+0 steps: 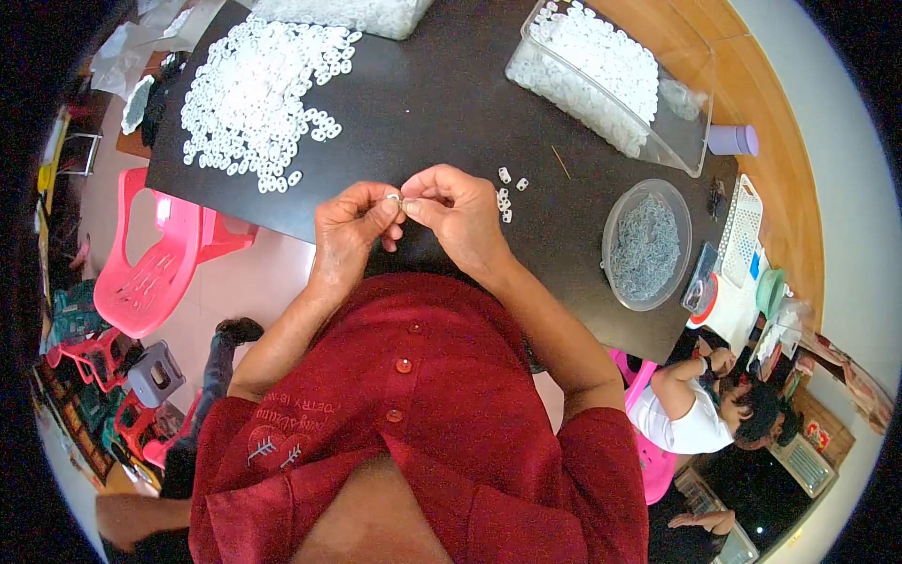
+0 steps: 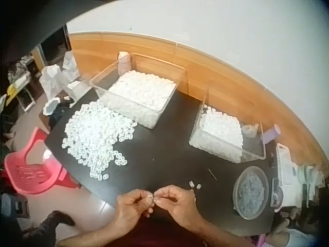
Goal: The recorder is manually assembling small white plastic components at a workbench.
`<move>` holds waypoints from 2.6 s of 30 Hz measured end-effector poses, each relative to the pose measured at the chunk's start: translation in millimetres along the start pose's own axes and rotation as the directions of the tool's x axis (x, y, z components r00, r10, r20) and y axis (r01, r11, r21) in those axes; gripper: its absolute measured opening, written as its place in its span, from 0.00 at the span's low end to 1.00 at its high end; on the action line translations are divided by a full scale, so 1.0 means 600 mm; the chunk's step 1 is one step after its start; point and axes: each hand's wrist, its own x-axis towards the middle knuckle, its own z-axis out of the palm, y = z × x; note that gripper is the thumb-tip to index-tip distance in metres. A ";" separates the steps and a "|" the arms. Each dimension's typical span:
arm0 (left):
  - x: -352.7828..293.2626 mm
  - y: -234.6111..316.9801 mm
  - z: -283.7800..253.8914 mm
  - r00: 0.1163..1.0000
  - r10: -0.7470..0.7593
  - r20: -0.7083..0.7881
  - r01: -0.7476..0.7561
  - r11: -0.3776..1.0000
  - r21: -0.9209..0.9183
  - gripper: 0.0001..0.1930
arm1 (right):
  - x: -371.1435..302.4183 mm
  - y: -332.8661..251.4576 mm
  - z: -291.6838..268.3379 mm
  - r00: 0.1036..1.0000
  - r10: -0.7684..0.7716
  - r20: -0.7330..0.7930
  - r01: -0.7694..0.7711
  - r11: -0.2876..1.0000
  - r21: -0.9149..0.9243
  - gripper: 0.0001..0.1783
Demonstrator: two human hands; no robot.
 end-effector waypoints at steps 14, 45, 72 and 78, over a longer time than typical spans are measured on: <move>0.001 0.004 -0.003 0.997 -0.072 -0.036 0.067 0.990 -0.121 0.05 | 0.008 0.030 0.021 0.978 -0.207 -0.008 0.197 0.942 -0.273 0.04; -0.068 -0.013 -0.161 0.947 -0.148 -0.284 0.008 0.897 -0.442 0.06 | 0.191 0.119 0.198 0.633 -0.534 0.560 0.731 0.175 -0.659 0.06; 0.048 0.007 0.000 0.989 -0.129 0.069 0.145 0.925 -0.352 0.07 | 0.017 0.023 0.016 0.967 0.030 -0.252 0.004 0.991 0.133 0.09; 0.050 0.009 0.005 0.994 -0.098 0.050 0.110 0.909 -0.401 0.06 | 0.008 0.011 0.012 0.974 -0.059 -0.220 0.074 0.995 0.061 0.10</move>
